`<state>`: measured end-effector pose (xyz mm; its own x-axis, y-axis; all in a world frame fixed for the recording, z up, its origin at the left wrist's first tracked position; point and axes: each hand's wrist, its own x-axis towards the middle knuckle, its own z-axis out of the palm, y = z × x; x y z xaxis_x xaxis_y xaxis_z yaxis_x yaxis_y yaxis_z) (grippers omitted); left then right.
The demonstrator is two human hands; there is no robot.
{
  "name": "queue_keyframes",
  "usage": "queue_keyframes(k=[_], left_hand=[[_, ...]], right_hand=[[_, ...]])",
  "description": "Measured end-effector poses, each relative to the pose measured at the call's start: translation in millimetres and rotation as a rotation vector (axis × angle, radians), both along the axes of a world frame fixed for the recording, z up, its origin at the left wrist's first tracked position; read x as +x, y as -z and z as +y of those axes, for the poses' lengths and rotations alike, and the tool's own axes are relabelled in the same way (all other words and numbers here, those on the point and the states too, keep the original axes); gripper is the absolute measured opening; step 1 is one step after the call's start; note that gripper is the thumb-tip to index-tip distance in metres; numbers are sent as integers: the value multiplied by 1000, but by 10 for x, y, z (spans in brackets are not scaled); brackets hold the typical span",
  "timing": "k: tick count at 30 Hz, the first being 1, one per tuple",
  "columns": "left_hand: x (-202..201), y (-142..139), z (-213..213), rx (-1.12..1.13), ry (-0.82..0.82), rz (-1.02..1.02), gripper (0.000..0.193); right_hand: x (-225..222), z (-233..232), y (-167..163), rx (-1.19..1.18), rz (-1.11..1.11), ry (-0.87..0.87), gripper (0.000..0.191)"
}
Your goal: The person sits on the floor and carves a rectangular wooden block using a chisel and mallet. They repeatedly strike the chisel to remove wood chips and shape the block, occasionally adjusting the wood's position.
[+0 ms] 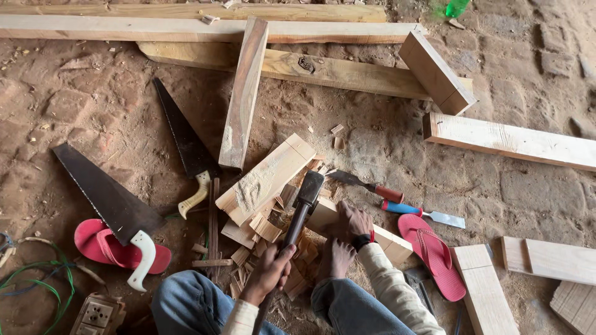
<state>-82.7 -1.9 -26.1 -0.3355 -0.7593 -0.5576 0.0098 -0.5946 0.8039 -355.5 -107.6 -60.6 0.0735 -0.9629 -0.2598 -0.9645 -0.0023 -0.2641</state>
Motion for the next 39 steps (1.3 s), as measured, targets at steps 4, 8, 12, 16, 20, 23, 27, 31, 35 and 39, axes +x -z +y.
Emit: queue_keyframes(k=[4, 8, 12, 16, 20, 23, 27, 31, 35, 39], left_hand=[[-72, 167, 1, -156, 23, -277, 44], [-97, 308, 33, -292, -3, -375, 46], [-94, 377, 73, -331, 38, -509, 45], [-98, 366, 73, -396, 28, -586, 45], [-91, 329, 63, -376, 11, -546, 46], [-84, 317, 60, -357, 29, -528, 46], [-88, 327, 53, -373, 31, -553, 48], [-88, 356, 55, -355, 48, -556, 48], [-86, 410, 55, -389, 28, -532, 50], [-93, 473, 48, -393, 25, -524, 51]], right_hand=[[23, -5, -3, 54, 19, 15, 87], [35, 5, 12, 43, 56, 11, 85], [34, -6, 55, 90, 75, 33, 86], [38, -7, 55, 90, 60, 29, 83], [51, 10, -19, 60, 38, 12, 82], [68, 14, -82, 37, 53, 41, 81], [88, -18, -106, 119, 49, 63, 84], [53, -34, -21, 112, 82, 44, 86], [-6, -47, 133, 88, 62, 22, 89], [-52, -80, 225, 90, 75, 17, 89]])
